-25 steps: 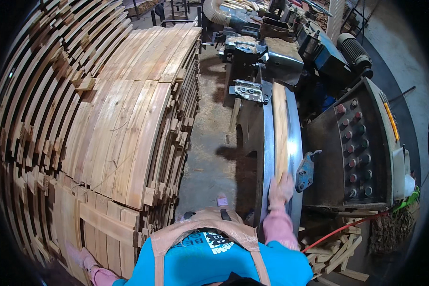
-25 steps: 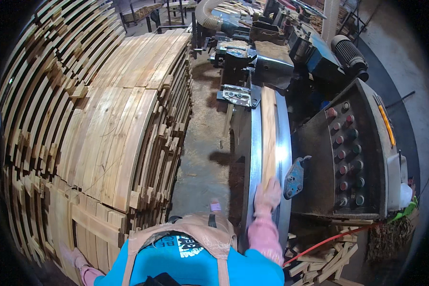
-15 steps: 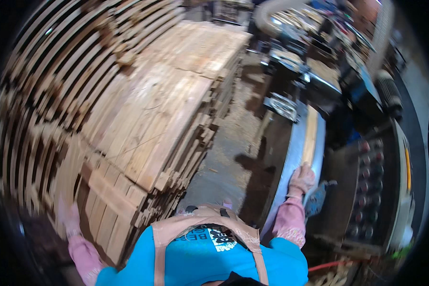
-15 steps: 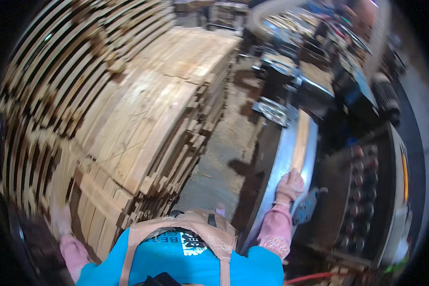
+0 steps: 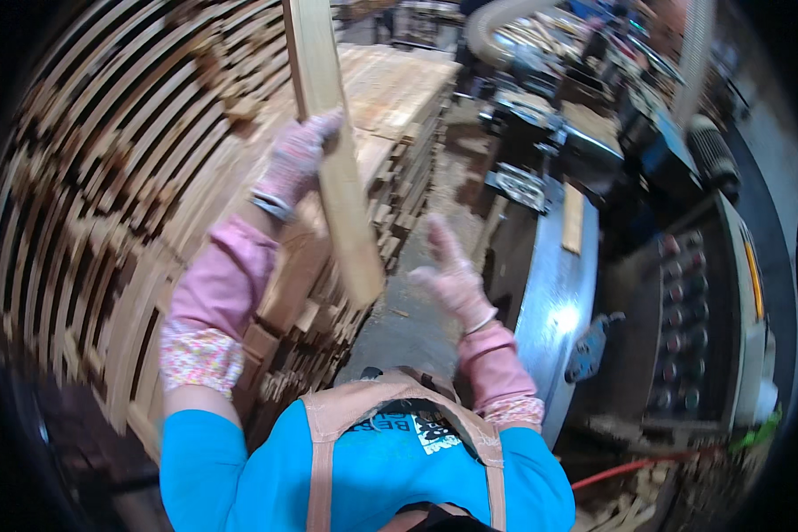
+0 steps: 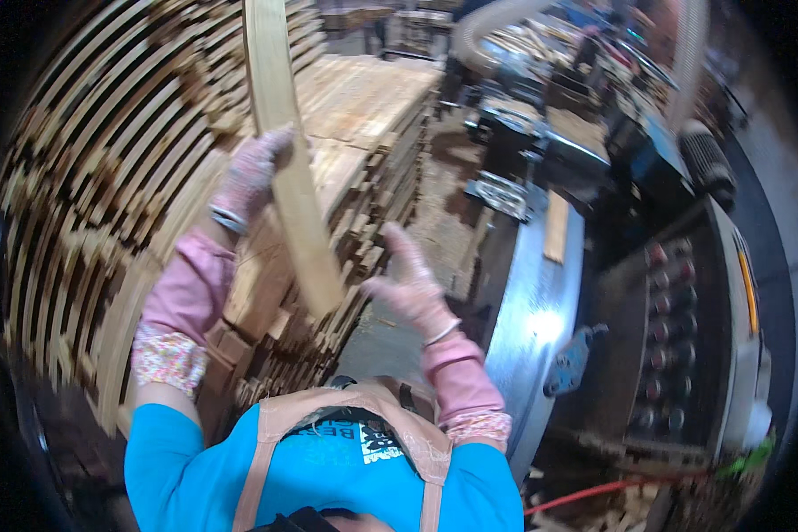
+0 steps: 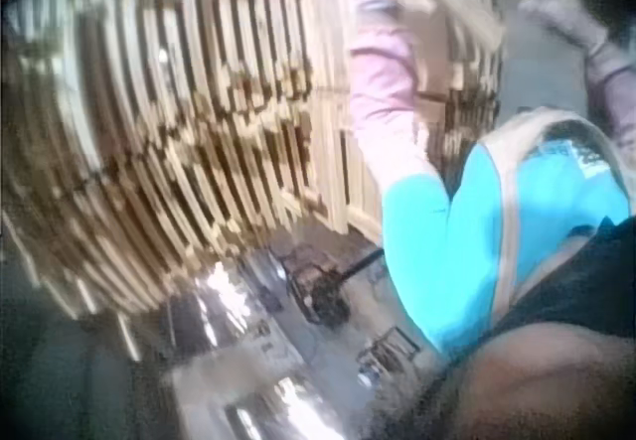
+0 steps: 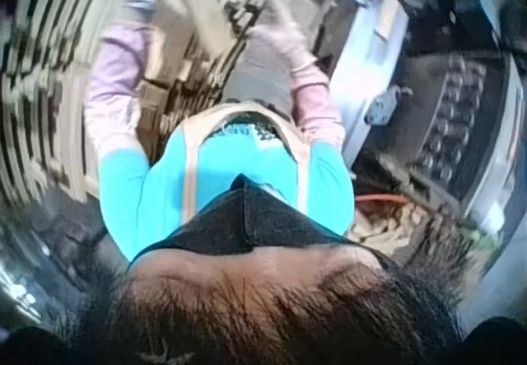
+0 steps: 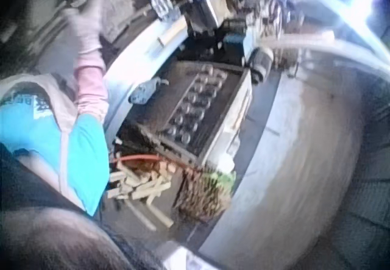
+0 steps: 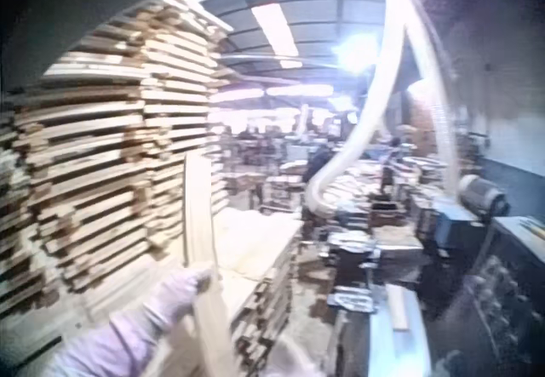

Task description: The person picks up wooden planks from a large stack and feeds them one by one into a woodworking machine. The planks are processed by the machine and then placed onto a growing pile of finished pieces.

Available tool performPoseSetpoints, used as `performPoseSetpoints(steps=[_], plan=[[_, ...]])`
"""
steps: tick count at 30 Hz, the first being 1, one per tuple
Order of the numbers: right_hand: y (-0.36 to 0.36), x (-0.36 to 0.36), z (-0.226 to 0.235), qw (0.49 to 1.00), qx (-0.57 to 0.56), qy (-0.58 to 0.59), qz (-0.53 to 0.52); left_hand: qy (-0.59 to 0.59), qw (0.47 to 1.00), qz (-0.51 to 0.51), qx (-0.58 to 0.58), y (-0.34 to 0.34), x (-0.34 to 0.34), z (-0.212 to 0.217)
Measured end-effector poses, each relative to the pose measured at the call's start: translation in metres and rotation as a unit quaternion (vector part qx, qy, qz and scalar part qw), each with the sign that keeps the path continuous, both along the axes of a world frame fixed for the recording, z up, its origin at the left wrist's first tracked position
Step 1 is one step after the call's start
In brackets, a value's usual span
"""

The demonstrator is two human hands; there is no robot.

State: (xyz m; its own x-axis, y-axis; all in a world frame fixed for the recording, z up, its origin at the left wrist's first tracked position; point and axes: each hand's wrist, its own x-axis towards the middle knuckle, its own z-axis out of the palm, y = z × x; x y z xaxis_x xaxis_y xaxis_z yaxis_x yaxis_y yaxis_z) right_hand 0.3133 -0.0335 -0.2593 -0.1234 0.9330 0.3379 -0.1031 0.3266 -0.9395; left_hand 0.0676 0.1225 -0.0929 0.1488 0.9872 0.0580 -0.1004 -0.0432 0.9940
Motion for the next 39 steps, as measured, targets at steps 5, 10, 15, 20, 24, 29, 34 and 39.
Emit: performPoseSetpoints(steps=[5, 10, 15, 20, 24, 29, 34, 39], plan=[[-0.077, 0.016, -0.025, 0.9, 0.019, -0.268, -0.344, -0.021, 0.975, -0.218, -0.024, -0.044, 0.146, -0.094], [-0.238, 0.073, -0.112, 0.692, -0.234, -0.457, -0.508, 0.144, 0.907, -0.394, -0.04, -0.089, 0.139, -0.102], [-0.245, 0.1, -0.098, 0.543, -0.382, -0.555, -0.501, 0.157, 0.94, -0.291, -0.082, -0.084, 0.076, -0.119], [-0.081, 0.214, -0.149, 0.459, -0.233, -0.595, -0.617, 0.232, 0.956, -0.181, -0.004, -0.101, 0.026, -0.096], [0.015, 0.358, -0.19, 0.523, -0.178, -0.497, -0.669, 0.385, 0.915, -0.071, 0.097, -0.101, -0.009, -0.071], [0.005, 0.272, -0.123, 0.645, -0.288, -0.486, -0.515, 0.467, 0.823, 0.229, 0.227, -0.122, -0.16, -0.093], [-0.14, 0.197, -0.146, 0.535, -0.331, -0.607, -0.486, 0.704, 0.629, 0.313, 0.102, -0.183, -0.411, -0.15], [-0.234, 0.14, -0.137, 0.595, -0.26, -0.571, -0.502, 0.797, 0.483, 0.346, -0.107, -0.322, -0.574, -0.186]])
